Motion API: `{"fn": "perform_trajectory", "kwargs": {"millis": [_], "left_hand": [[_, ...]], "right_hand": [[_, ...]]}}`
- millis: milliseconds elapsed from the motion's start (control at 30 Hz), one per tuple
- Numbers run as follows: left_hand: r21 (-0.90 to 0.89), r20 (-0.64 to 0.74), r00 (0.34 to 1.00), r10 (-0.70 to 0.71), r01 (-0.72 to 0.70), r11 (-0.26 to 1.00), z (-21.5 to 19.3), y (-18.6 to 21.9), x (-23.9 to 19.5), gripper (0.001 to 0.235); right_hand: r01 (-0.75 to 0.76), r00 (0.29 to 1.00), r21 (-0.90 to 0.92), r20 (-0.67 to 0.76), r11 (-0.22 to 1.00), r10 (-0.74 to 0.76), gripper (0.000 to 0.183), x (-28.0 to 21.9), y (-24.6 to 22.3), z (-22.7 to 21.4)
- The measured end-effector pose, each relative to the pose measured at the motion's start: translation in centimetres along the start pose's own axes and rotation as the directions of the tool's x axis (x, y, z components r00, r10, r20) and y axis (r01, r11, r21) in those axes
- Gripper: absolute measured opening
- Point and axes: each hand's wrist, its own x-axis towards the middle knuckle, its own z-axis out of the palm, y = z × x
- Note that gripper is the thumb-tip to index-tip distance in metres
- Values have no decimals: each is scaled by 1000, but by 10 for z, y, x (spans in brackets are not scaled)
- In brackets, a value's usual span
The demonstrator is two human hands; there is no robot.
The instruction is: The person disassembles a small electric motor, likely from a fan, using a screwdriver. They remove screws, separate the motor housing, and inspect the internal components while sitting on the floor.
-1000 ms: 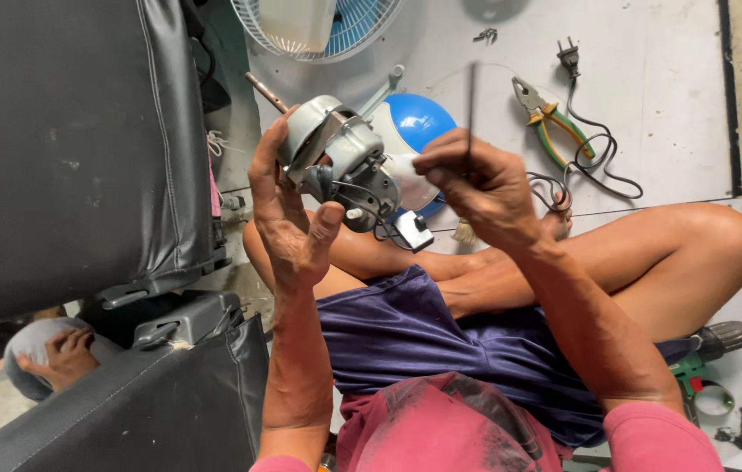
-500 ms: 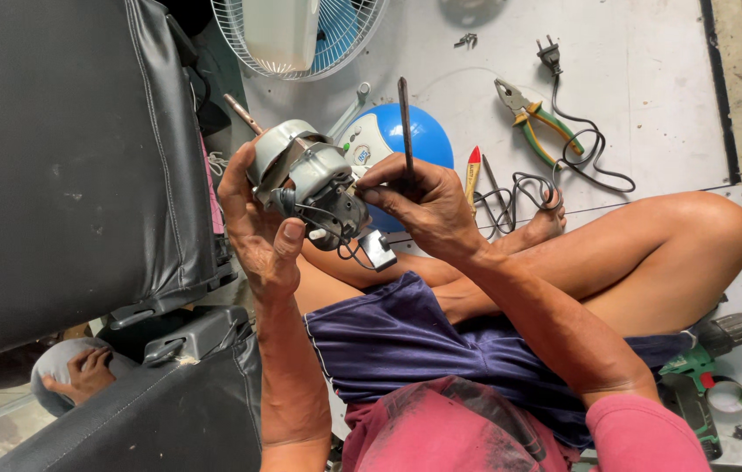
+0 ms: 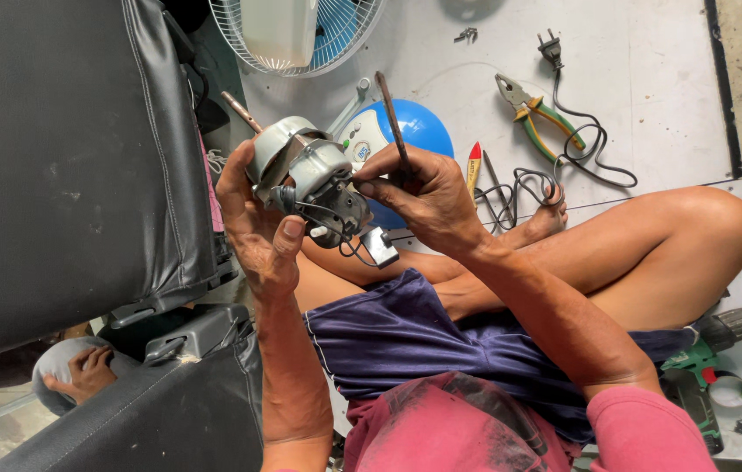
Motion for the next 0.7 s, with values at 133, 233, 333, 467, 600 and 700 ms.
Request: {"fn": "perform_trajectory", "kwargs": {"millis": [133,233,333,467,600,700], "left_hand": [[-5,-3,1000,4,-4,1000,3,3,1,81],[-8,1,1000,-5,5,1000,6,8,2,80],[10,13,1000,-11,11,1000,1,6,0,81],[0,3,1000,-30,30,1000,3,7,1,82],[5,-8,1000,-28,28,1000,3,8,0,82],[18,-12,999,-34,34,999,3,9,1,82]], "right_hand": [[-87,996,-50,20,995,88,13,4,-11,-1],[-195,980,-2,28,981,195,16,5,1,-7],[-270,963,96,27,958,269,18,6,3,-6],[-319,948,126,21,939,319,16,7,-8,-3],[-234,972,-49,1,971,234,17,6,-4,-2],[-165,986,-156,10,974,169,16,4,-5,0]]}}
